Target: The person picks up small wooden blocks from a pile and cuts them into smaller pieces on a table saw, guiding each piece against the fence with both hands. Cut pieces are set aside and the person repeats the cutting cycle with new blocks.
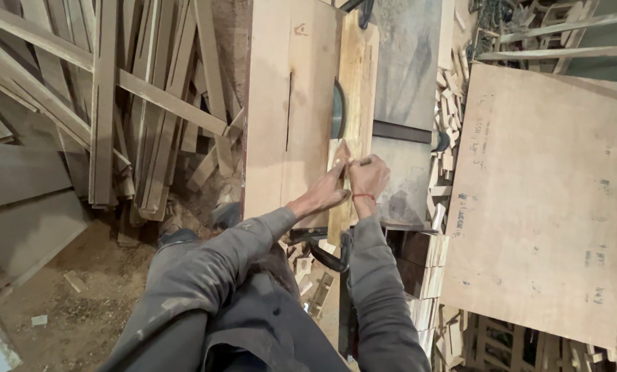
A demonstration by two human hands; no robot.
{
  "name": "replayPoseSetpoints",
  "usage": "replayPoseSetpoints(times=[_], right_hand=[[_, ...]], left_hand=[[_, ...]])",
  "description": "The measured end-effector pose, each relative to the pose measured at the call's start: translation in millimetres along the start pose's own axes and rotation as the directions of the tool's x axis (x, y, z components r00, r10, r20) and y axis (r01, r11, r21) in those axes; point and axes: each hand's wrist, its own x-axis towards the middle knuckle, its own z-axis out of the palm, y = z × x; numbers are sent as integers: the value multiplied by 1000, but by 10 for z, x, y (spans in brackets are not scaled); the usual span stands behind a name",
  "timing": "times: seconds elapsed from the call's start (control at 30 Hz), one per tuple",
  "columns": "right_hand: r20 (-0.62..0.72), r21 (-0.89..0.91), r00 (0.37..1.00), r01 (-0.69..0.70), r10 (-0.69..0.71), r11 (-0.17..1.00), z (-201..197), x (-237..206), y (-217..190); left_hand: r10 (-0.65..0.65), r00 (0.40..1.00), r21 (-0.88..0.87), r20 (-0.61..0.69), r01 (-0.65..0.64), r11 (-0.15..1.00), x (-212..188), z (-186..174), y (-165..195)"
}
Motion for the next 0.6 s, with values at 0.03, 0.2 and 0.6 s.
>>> replayPoseSetpoints(times=[0.03,0.2,0.6], right_hand=[[-1,8,1000,1,-1,1000,3,6,-8],[-12,-13,1000,26,-27,1000,49,68,-30],[-37,-16,999,4,-5,1000,95,137,-19]], left_hand=[[-16,1000,16,-2,16,1000,17,2,-2],[-123,992,23,32,122,992,35,-5,25],[61,998,57,-9,-61,997,-153,172,42]])
